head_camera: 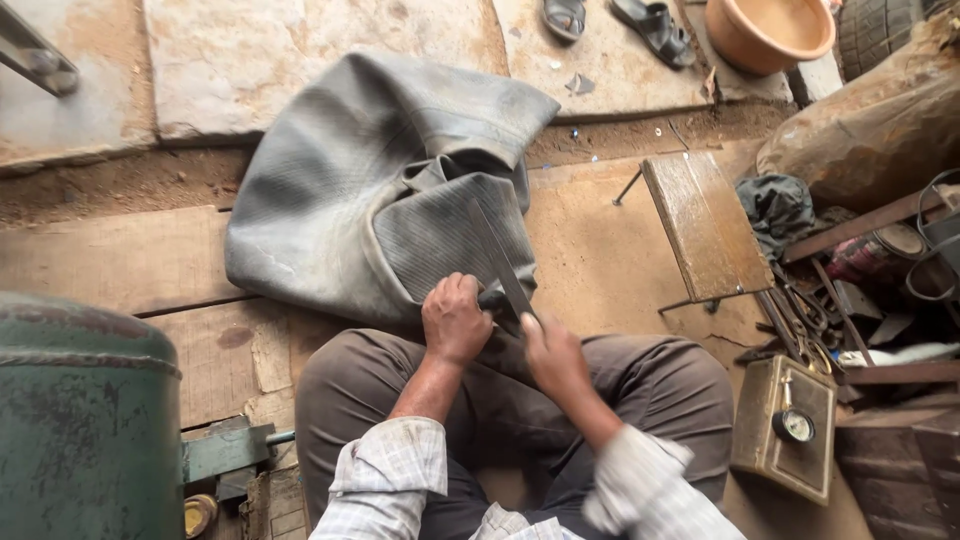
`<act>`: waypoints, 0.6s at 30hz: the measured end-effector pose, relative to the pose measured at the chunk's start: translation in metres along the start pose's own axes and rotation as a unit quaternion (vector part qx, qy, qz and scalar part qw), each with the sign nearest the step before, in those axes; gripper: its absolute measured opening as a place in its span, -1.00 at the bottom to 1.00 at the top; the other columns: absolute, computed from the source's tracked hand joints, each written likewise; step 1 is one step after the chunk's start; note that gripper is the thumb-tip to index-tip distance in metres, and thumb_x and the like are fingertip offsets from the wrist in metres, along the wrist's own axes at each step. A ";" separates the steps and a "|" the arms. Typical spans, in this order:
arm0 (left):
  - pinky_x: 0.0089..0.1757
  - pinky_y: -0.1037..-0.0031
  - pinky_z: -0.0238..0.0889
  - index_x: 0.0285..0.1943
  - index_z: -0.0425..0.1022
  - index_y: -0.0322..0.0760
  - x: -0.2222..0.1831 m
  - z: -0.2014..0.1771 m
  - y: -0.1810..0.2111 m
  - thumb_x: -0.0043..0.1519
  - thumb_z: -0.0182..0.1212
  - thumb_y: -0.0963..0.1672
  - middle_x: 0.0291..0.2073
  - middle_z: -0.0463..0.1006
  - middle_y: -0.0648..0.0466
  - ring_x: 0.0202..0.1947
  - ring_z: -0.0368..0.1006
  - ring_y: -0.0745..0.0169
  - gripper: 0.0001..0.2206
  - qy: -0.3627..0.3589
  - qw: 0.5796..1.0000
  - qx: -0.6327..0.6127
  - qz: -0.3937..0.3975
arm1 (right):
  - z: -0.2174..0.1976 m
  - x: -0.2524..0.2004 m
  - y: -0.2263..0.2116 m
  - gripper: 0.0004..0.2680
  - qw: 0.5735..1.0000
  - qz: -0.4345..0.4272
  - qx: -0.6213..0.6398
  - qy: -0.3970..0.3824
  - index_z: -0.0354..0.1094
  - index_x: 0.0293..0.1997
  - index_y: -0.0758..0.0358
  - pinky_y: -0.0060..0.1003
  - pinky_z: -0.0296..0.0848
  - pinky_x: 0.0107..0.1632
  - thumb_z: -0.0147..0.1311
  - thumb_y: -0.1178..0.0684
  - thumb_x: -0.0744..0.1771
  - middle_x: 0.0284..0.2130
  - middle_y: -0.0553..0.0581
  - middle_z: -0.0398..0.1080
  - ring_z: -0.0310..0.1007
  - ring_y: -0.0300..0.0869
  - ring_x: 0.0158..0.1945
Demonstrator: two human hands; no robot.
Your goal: Filing the surface of a rubber inner tube near the valve to prepare it for patching.
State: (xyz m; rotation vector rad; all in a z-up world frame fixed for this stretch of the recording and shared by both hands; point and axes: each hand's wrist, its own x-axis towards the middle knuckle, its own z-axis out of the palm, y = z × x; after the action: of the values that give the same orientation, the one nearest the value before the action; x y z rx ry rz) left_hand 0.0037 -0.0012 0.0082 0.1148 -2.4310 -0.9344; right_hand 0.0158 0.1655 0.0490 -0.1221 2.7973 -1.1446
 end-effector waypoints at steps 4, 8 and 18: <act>-0.24 0.15 0.32 -0.35 0.45 -0.28 -0.001 0.006 -0.004 -0.12 0.25 -0.25 -0.41 0.47 0.01 -0.30 0.45 -0.06 -0.82 -0.010 1.000 0.009 -0.022 | -0.030 -0.059 0.023 -0.78 0.998 0.046 0.019 -0.046 0.37 -0.29 0.31 0.03 0.35 -0.35 -0.05 -0.05 0.39 -0.56 0.41 0.37 0.41 0.23 -0.46; -0.25 0.14 0.31 -0.43 0.38 -0.33 0.001 0.005 -0.004 -0.11 0.23 -0.25 -0.43 0.44 -0.01 -0.32 0.43 -0.07 -0.87 -0.021 0.998 0.044 -0.028 | -0.026 -0.072 0.031 -0.76 0.978 0.166 0.070 -0.106 0.38 -0.30 0.32 0.10 0.35 -0.32 -0.05 -0.06 0.40 -0.56 0.48 0.37 0.38 0.34 -0.40; -0.26 0.16 0.31 -0.38 0.42 -0.30 0.000 0.000 -0.002 -0.12 0.21 -0.26 -0.44 0.43 -0.01 -0.34 0.43 -0.05 -0.84 0.005 0.999 0.030 0.022 | 0.007 0.013 -0.004 -0.75 0.999 0.016 -0.039 -0.005 0.38 -0.14 0.26 0.11 0.38 -0.21 -0.07 -0.13 0.39 -0.41 0.43 0.46 0.46 0.32 -0.26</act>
State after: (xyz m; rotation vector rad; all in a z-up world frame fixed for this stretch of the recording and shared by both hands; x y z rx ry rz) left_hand 0.0034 -0.0028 0.0063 0.0861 -2.4432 -0.8400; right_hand 0.0042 0.1566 0.0458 -0.0883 2.8255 -1.0257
